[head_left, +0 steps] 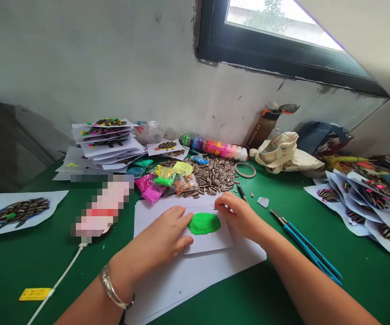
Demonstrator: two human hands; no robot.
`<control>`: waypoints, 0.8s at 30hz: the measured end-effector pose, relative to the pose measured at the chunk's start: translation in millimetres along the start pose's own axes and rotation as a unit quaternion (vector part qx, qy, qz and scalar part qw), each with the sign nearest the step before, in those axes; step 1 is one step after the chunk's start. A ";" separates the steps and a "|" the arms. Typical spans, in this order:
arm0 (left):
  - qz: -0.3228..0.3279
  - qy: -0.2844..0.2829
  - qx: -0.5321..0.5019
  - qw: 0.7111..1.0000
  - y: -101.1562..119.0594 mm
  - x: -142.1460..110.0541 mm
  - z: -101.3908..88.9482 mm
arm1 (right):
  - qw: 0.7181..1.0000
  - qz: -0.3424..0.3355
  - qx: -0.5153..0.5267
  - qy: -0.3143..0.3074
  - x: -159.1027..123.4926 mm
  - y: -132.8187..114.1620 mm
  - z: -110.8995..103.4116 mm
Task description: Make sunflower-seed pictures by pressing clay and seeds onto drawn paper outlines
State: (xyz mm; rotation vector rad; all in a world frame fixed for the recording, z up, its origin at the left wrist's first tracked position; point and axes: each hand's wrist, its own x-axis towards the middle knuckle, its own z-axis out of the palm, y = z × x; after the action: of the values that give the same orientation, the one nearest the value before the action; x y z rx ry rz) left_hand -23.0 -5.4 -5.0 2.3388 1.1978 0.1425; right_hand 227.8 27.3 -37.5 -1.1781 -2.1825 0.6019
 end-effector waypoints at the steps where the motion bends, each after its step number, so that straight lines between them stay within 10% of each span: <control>1: -0.003 0.000 0.006 1.000 -0.2 0.3 1.2 | 1.000 0.001 -0.004 -0.002 -7.3 -0.1 -1.0; 24: -0.016 -0.008 0.047 0.999 3.1 2.7 12.3 | 0.986 -0.067 -0.148 -0.026 -44.1 -29.9 33.0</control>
State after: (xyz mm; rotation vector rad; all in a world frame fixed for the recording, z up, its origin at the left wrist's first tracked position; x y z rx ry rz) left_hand -15.2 -9.5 -14.5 2.3954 1.2604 0.0578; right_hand 207.3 -29.2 -54.9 -1.1593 -2.4340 0.2579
